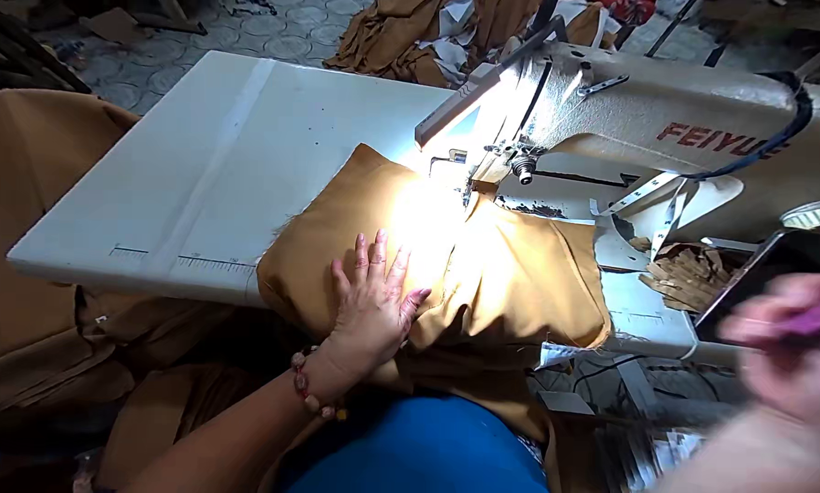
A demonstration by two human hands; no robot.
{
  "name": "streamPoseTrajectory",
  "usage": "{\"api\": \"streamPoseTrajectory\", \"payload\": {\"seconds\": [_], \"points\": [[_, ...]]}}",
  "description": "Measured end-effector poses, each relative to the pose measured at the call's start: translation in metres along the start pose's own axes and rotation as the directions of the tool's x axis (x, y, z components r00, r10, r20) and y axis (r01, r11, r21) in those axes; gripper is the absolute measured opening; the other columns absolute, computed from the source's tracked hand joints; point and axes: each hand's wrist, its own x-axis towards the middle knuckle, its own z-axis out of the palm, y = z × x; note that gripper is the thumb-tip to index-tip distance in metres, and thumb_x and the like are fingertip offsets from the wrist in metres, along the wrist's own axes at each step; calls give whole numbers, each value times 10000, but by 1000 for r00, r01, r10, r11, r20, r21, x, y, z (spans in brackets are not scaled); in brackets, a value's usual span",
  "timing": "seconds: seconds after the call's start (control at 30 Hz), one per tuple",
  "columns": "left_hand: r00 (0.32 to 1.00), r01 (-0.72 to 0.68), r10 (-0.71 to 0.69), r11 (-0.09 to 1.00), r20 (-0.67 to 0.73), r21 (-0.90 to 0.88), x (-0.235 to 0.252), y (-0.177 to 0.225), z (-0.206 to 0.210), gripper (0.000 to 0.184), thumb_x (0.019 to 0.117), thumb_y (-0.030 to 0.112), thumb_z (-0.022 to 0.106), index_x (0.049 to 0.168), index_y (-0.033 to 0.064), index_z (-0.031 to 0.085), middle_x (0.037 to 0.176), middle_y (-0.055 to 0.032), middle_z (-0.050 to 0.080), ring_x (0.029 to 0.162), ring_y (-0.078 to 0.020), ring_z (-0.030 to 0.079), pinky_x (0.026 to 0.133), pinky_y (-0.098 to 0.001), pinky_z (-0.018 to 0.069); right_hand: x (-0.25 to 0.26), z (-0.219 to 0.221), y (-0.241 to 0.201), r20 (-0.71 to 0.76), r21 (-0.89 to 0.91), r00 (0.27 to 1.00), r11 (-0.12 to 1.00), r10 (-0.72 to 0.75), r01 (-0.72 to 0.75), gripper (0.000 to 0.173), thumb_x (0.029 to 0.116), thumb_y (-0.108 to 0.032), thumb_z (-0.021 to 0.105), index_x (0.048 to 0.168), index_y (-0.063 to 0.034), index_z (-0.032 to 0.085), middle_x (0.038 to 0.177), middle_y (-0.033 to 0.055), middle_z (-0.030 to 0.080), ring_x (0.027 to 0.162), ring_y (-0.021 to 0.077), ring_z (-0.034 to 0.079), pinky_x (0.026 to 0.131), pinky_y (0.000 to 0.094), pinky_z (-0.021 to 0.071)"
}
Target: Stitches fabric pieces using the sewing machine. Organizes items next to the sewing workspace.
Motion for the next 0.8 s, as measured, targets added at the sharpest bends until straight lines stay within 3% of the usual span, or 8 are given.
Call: {"api": "streamPoseTrajectory", "payload": {"seconds": [0.07,0.17,0.33,0.43,0.6,0.63,0.7,0.8], "points": [[999,-10,9,1000,43,5,0,-4,5,760,1033,651,233,1554,149,464,1659,-238,271,1534,-509,183,1093,-828,112,7,99,14,44,145,994,984,100,-105,229,1083,-218,328,1087,-291,544,739,-163,637,564,5,620,501,214,561],[970,-203,203,979,133,-15,13,-43,2,690,1029,634,279,1548,226,482,1645,-216,322,1524,-494,236,1091,-825,143,8,164,48,67,235,946,917,316,-323,263,1081,-90,239,1109,-140,496,692,-68,611,554,87,643,538,284,599],[895,-298,309,951,323,-85,33,-76,-30,656,1039,599,331,1562,226,461,1668,-172,295,1553,-432,202,1159,-766,107,5,161,65,75,302,915,865,397,-400,301,1079,-95,187,1129,-119,484,723,-39,653,648,114,698,628,285,619],[936,-307,327,939,128,-152,37,-39,-15,638,1055,552,333,1388,100,636,1570,-208,448,1507,-411,336,1181,-715,197,7,160,60,103,276,911,868,400,-413,276,1109,-150,204,1139,-102,474,736,-21,642,663,131,701,642,299,624],[972,-194,222,945,82,-263,43,23,13,528,1010,473,537,1197,-3,671,1474,-271,505,1424,-468,412,1176,-670,246,18,161,42,254,-49,928,961,274,-271,125,1018,-72,505,1142,-63,505,759,-26,658,669,78,690,666,257,615],[970,-221,239,943,42,-250,40,33,15,416,995,374,598,1110,-15,693,1329,-268,608,1292,-469,543,1096,-678,352,22,162,36,277,-157,925,962,259,-223,160,994,-77,567,1146,-43,536,772,-15,675,670,70,690,657,248,609],[946,-324,318,934,-63,-148,27,51,21,211,942,207,638,940,11,719,978,-183,708,913,-372,712,742,-544,575,27,166,29,333,-359,921,930,202,-74,192,973,-115,647,1130,-21,588,767,-12,676,646,37,671,621,218,592],[912,-408,409,912,32,-35,-4,69,16,171,913,141,638,896,-6,724,825,-147,680,686,-288,699,545,-390,557,26,173,32,492,-543,868,800,58,255,198,940,-145,638,1079,-9,676,784,53,658,660,113,632,610,290,540]]}}
